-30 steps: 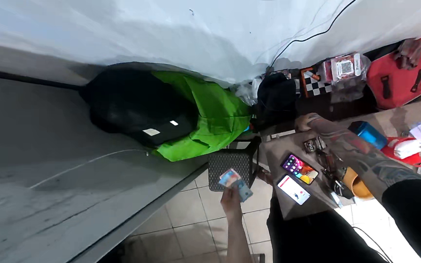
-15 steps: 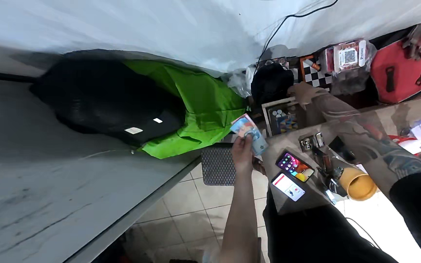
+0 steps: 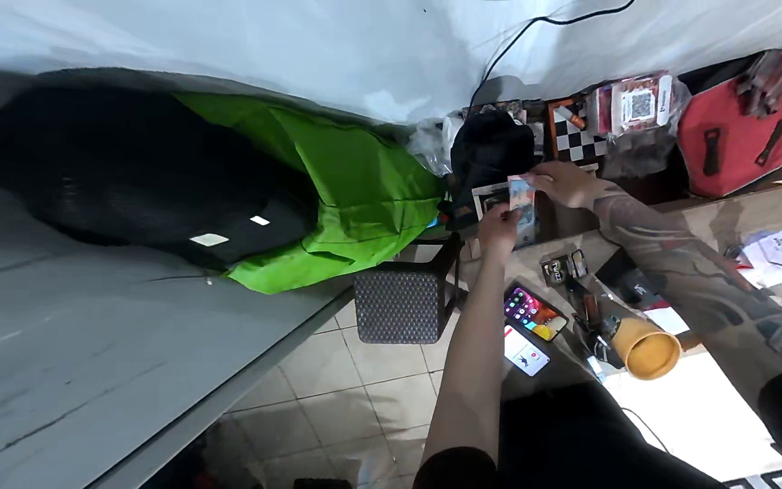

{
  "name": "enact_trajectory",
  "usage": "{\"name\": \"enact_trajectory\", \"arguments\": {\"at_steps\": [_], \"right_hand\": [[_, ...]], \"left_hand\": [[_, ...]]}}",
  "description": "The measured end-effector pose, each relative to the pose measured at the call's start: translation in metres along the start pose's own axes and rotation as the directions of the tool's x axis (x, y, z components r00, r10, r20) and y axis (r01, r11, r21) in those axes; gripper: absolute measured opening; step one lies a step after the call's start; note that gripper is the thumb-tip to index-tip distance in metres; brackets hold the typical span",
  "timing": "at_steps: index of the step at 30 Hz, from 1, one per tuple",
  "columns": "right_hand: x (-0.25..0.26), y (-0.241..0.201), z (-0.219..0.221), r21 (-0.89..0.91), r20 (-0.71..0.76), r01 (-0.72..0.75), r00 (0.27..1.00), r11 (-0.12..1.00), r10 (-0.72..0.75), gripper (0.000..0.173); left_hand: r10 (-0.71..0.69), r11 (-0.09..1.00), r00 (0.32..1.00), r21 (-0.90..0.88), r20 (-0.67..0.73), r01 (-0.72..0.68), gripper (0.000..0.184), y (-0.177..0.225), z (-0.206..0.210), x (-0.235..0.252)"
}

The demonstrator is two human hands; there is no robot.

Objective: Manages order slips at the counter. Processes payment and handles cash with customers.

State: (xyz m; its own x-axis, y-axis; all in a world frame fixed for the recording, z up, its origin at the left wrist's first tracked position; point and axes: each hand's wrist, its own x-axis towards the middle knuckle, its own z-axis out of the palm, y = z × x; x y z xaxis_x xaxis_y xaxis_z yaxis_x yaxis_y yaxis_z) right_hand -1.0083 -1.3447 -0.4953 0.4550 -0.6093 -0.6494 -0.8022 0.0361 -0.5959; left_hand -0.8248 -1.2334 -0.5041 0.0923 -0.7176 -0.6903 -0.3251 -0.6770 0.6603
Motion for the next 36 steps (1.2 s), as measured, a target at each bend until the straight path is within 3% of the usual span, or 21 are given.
{"name": "enact_trajectory", "arguments": {"at_steps": [2,4,7,9,11,14,17,19,22,24,26,27,29,31,33,36], "right_hand": [[-0.001,0.006,0.0,0.007,-0.018,0.006,1.0,1.0,-0.006,0.054],[-0.003,0.009,0.0,0.082,-0.021,-0.001,1.0,0.997,0.002,0.054],[-0.008,0.014,0.002,0.28,-0.036,-0.066,0.996,0.958,0.079,0.06],[-0.01,0.021,0.001,0.275,-0.055,-0.098,0.992,0.956,0.117,0.057],[-0.011,0.035,0.002,0.189,-0.05,-0.055,0.997,0.98,0.066,0.054],[-0.01,0.048,0.0,0.115,-0.095,0.097,0.992,0.989,-0.087,0.032],[-0.019,0.046,-0.008,0.171,-0.122,0.092,0.99,0.981,-0.072,0.029],[-0.023,0.048,-0.013,0.15,-0.135,0.037,0.991,0.988,-0.016,0.029],[-0.025,0.053,-0.021,-0.036,-0.161,0.014,0.987,0.999,-0.019,0.023],[-0.028,0.049,-0.025,-0.188,-0.137,-0.012,0.99,0.982,-0.014,0.023],[-0.033,0.039,-0.026,-0.311,-0.052,-0.095,0.995,0.946,0.083,0.026],[-0.034,0.033,-0.024,-0.353,-0.007,-0.159,0.986,0.922,0.167,0.028],[-0.034,0.029,-0.017,-0.343,0.034,-0.29,0.947,0.893,0.321,0.028],[-0.03,0.026,-0.013,-0.286,0.052,-0.401,0.9,0.87,0.432,0.029],[-0.027,0.025,-0.011,-0.273,0.043,-0.443,0.881,0.854,0.471,0.025],[-0.023,0.016,-0.01,-0.339,0.02,-0.494,0.847,0.8,0.532,0.026]], "left_hand": [[0.052,0.999,0.998,0.006,0.018,-0.052,0.028,-0.003,0.01,0.009],[0.087,0.984,0.996,-0.156,0.023,-0.082,0.027,-0.001,0.023,0.014],[0.034,0.944,0.999,-0.328,0.038,-0.02,0.031,0.006,0.038,0.017],[0.006,0.938,1.0,-0.347,0.028,0.004,0.031,0.006,0.045,0.021],[0.01,0.962,1.0,-0.271,0.023,-0.004,0.034,0.002,0.048,0.026],[0.026,0.979,0.999,-0.204,0.036,-0.019,0.038,0.002,0.047,0.027],[0.007,0.993,0.999,-0.116,0.037,-0.003,0.036,0.007,0.046,0.026],[-0.08,0.99,0.996,0.117,0.029,0.076,0.037,0.012,0.041,0.024],[-0.216,0.831,0.974,0.537,0.073,0.144,0.039,0.024,0.033,0.022],[-0.281,0.715,0.95,0.689,0.132,0.116,0.038,0.029,0.033,0.017],[-0.342,0.618,0.927,0.78,0.157,0.095,0.036,0.04,0.036,0.011],[-0.343,0.573,0.928,0.815,0.141,0.088,0.037,0.047,0.04,0.007],[-0.273,0.557,0.957,0.828,0.1,0.072,0.058,0.053,0.051,0.008],[-0.154,0.681,0.981,0.732,0.119,0.018,0.066,0.06,0.058,0.007],[-0.159,0.747,0.97,0.665,0.182,-0.002,0.063,0.065,0.065,0.003],[-0.263,0.713,0.924,0.701,0.276,-0.006,0.044,0.061,0.08,0.004]]}}
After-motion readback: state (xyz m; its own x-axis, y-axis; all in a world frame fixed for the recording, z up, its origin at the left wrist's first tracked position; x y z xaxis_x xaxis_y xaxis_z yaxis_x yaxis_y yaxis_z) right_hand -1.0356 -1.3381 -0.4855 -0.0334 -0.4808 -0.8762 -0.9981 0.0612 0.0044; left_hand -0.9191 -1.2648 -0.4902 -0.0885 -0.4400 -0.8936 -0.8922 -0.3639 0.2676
